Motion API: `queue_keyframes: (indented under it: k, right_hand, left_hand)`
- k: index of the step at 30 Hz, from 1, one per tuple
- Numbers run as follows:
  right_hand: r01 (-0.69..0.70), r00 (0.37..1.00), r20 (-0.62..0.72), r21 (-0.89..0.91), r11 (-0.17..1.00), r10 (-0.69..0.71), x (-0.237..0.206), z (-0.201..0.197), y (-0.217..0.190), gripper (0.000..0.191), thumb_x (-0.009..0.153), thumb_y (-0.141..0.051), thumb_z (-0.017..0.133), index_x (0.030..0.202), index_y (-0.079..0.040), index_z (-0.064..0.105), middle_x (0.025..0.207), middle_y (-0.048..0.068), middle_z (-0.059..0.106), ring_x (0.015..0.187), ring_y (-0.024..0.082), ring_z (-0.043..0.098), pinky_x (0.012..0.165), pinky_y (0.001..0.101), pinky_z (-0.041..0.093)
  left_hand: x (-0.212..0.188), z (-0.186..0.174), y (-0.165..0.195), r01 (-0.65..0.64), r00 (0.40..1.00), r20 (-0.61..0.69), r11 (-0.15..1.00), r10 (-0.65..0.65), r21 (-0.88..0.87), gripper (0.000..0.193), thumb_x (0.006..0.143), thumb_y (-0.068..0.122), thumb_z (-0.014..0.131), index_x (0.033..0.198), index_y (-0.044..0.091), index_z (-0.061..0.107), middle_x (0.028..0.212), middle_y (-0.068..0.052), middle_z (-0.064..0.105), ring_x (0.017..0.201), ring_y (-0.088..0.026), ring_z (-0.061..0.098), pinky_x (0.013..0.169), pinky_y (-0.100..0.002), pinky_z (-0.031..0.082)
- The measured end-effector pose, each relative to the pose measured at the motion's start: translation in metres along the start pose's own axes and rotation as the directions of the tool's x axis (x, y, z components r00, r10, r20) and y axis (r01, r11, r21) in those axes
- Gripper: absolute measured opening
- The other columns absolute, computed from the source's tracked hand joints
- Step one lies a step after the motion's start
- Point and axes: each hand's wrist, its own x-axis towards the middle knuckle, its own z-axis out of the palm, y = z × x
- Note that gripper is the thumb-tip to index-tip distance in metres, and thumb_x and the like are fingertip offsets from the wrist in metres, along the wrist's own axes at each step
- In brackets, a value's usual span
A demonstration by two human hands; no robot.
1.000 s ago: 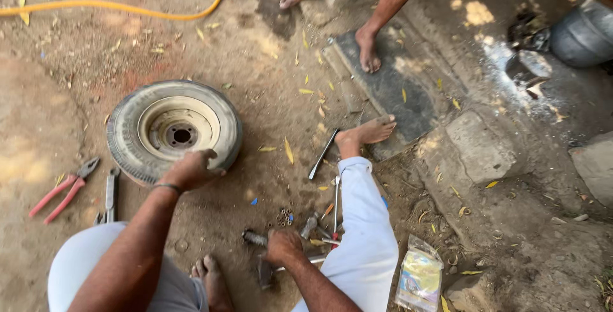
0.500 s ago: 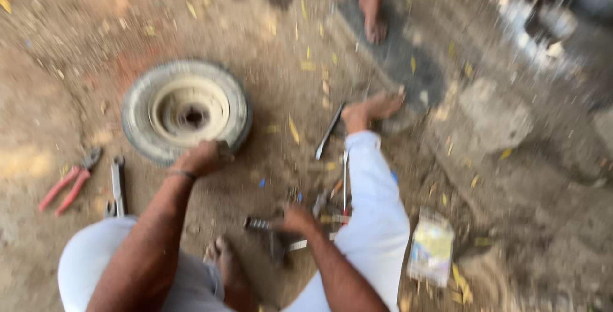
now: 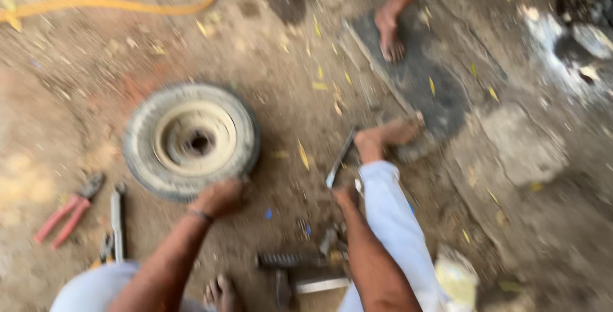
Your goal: The person sits on the ground and removes a small rubber tire from its metal wheel rim. They hold the wheel steady with one foot and hand while striking and prying the tire edge with a hammer and metal levers, working the tire bead loose around the rim.
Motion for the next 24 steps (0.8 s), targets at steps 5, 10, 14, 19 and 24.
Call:
queue_keyframes:
  k: [5,10,14,19,24]
  right_hand:
    - [-0.152,0.987,-0.09,-0.223,0.963,0.135,0.036,0.006,-0.018,0.06,0.082,-0.058,0.067,0.115,-0.009,0.075,0.122,0.02,0.072,0.111,0.042,0.07,0.092,0.0535,0.057]
    - [-0.099,0.993,-0.081,-0.233,0.967,0.082,0.055,0.01,-0.028,0.068,0.081,-0.065,0.073,0.113,-0.004,0.077,0.122,0.024,0.073,0.114,0.041,0.071,0.096,0.0508,0.056]
    - [-0.061,0.998,-0.048,-0.262,0.963,0.05,0.046,0.013,-0.026,0.052,0.077,-0.047,0.08,0.107,-0.005,0.08,0.116,0.021,0.074,0.107,0.039,0.071,0.09,0.0505,0.057]
    - [0.152,0.977,-0.004,0.72,0.677,-0.215,0.005,0.014,-0.056,0.03,0.088,-0.034,0.077,0.093,-0.004,0.073,0.08,0.007,0.066,0.068,0.02,0.061,0.059,0.0367,0.049]
    - [0.132,0.846,0.201,0.818,0.559,-0.494,-0.08,-0.013,-0.107,0.028,0.093,-0.03,0.069,0.085,-0.004,0.07,0.065,0.007,0.068,0.053,0.017,0.064,0.048,0.0306,0.051]
  left_hand:
    - [-0.001,0.012,0.003,0.027,0.997,0.073,0.991,-0.037,0.133,0.039,0.091,0.04,0.067,0.12,0.013,0.064,0.113,-0.015,0.072,0.107,-0.035,0.069,0.091,-0.049,0.056]
    - [-0.001,0.015,0.011,-0.058,0.985,0.166,0.994,0.042,0.097,0.04,0.09,0.032,0.071,0.121,0.008,0.063,0.111,-0.015,0.073,0.111,-0.03,0.068,0.098,-0.045,0.053]
    - [0.006,0.021,0.012,-0.007,0.988,0.154,0.997,-0.005,0.079,0.036,0.091,0.032,0.069,0.12,0.01,0.065,0.113,-0.015,0.074,0.11,-0.03,0.07,0.097,-0.044,0.055]
    - [0.03,0.022,-0.004,0.125,0.991,-0.059,0.99,-0.121,0.073,0.03,0.094,0.033,0.059,0.112,0.017,0.077,0.112,-0.017,0.076,0.108,-0.035,0.072,0.094,-0.046,0.057]
    - [0.045,0.004,-0.007,-0.079,0.962,-0.269,0.899,-0.044,-0.431,0.079,0.088,0.063,0.075,0.129,-0.002,0.059,0.122,-0.024,0.065,0.114,-0.037,0.064,0.095,-0.048,0.051]
